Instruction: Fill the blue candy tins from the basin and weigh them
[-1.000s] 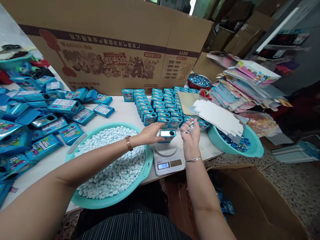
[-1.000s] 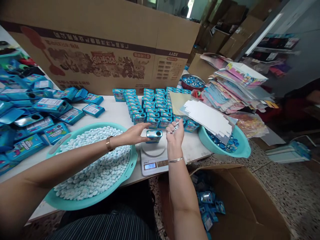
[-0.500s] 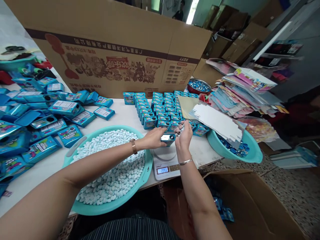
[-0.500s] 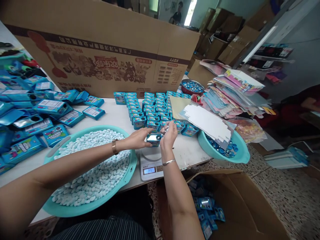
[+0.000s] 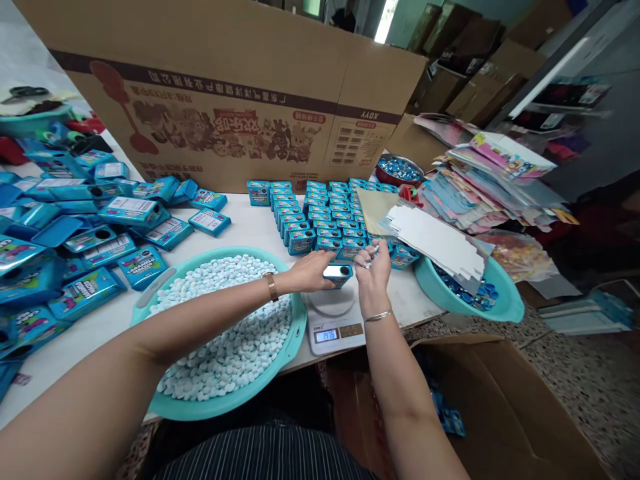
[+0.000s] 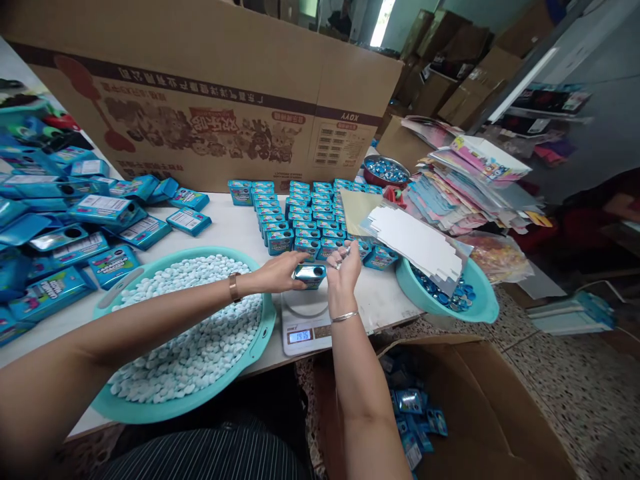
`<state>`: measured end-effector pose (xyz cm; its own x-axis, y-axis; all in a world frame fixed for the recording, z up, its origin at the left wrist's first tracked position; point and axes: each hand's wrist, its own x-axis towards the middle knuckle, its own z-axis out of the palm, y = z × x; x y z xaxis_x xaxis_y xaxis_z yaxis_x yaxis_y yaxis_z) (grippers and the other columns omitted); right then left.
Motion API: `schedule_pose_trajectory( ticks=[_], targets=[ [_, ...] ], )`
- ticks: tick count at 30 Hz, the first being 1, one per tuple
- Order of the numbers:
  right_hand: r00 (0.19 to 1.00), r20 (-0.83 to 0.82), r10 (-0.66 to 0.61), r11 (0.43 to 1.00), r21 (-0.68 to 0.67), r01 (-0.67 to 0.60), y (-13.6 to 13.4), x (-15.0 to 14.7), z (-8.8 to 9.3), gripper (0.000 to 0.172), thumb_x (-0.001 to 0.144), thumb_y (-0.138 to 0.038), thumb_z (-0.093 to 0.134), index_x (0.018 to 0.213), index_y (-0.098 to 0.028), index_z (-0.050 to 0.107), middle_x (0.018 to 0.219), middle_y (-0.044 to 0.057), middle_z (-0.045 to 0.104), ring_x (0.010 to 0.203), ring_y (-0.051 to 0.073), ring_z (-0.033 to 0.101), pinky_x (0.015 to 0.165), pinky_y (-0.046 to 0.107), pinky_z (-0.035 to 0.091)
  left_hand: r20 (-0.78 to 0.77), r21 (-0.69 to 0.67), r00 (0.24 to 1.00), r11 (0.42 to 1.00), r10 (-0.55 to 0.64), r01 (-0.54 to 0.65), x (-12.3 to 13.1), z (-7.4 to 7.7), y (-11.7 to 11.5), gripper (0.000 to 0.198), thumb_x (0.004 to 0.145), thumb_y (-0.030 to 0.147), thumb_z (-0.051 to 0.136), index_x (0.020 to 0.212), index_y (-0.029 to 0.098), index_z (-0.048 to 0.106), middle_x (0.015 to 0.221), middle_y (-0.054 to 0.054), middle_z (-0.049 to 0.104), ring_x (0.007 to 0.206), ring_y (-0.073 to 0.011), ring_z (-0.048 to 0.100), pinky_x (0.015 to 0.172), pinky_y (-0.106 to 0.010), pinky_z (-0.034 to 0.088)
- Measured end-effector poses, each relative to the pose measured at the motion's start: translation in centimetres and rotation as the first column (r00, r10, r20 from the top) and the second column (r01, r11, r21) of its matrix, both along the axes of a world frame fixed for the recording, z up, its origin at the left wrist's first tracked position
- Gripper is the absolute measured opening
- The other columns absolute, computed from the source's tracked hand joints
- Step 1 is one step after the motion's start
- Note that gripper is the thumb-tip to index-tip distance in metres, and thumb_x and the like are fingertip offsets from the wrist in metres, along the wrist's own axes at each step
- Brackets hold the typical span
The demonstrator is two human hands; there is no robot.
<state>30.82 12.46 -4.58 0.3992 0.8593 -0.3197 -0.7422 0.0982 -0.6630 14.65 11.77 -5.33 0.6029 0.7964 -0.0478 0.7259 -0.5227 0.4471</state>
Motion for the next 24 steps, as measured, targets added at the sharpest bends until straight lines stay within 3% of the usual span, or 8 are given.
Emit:
schedule_pose_trajectory(
  ticks=[6,12,24],
  targets=[
    [0.980,-0.198,0.025,0.999,0.043,-0.017,-0.6,3.0,0.9,0.032,0.105,-0.034,0.037,0.075,-0.022,0.043,0.048,-0.013,0.032,0.031,0.004,0.027,0.029,0.012,0.020,-0.009,-0.007,1.000,1.000,-0.001,0.000,-0.3,0.3,0.1,0.069,0.079,0.039,0.074,0.138,0.014,0.047,0.137,-0.015,0.058,0.127,-0.0322,0.055,0.102,-0.038,0.047],
    [0.989,-0.142,0.045,0.992,0.120,-0.028,-1.7,4.4,1.4,0.031,0.100,-0.037,0.050,0.074,-0.022,0.042,0.048,-0.013,0.033,0.032,0.003,0.027,0.030,0.012,0.021,-0.010,0.001,1.000,1.000,-0.020,0.020,0.1,0.3,0.0,0.065,0.079,0.040,0.073,0.135,0.016,0.049,0.136,-0.014,0.059,0.126,-0.0317,0.056,0.101,-0.038,0.048],
    [0.991,0.133,0.011,0.997,0.079,-0.022,-0.7,-0.6,0.5,0.038,0.090,-0.052,0.062,0.075,-0.022,0.044,0.051,-0.014,0.032,0.034,0.003,0.026,0.032,0.015,0.022,-0.029,0.022,0.999,0.999,-0.023,0.023,0.4,-0.4,0.0,0.069,0.078,0.040,0.074,0.136,0.015,0.047,0.135,-0.016,0.059,0.125,-0.0337,0.056,0.101,-0.041,0.047]
  ],
)
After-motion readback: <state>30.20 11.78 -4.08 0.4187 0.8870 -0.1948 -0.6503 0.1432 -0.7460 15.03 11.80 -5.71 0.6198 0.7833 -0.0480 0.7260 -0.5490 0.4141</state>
